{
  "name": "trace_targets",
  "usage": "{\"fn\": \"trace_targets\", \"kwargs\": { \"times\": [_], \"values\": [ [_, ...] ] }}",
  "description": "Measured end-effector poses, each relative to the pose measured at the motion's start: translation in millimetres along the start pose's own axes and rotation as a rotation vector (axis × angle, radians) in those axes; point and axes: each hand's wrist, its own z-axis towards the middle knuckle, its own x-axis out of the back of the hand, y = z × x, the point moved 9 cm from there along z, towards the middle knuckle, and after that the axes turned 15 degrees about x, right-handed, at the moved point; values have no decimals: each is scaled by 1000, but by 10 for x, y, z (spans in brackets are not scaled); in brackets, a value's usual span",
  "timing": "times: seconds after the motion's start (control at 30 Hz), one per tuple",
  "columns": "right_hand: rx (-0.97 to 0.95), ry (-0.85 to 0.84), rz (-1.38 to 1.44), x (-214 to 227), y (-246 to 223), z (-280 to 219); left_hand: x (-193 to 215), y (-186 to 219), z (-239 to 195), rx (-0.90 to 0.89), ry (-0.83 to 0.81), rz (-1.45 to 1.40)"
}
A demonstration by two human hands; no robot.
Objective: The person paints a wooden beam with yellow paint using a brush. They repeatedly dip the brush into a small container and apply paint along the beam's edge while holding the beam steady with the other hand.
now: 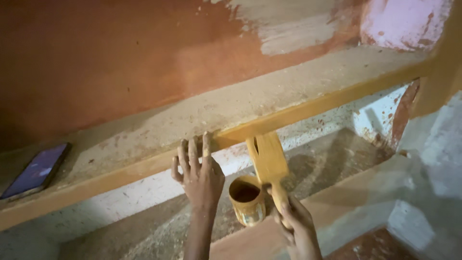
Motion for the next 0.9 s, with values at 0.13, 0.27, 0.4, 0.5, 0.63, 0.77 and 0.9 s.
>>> {"fn": "trace_targets", "kwargs": {
  "times": [0.13, 0.27, 0.4, 0.5, 0.63, 0.77, 0.9],
  "values": [
    [100, -97, 125, -477, 28, 118, 57, -116, 96, -65, -33, 86],
    [10, -79, 86, -702, 232, 128, 20, -262, 144, -110, 24, 85],
    [-6, 12, -1, -636, 225, -120, -139, -299, 64, -82, 132, -26],
    [105, 7, -12, -724, -1, -178, -208, -284, 58, -54, 184, -59],
    [192, -55, -59, -898, -79, -12, -273, -330, -27, -21, 66, -8],
    [263, -96, -249, -941, 10, -25, -208, -329, -1, 6, 53, -68],
    [87, -30, -152, -727, 172, -280, -191, -324, -4, 15, 46, -69]
  ]
}}
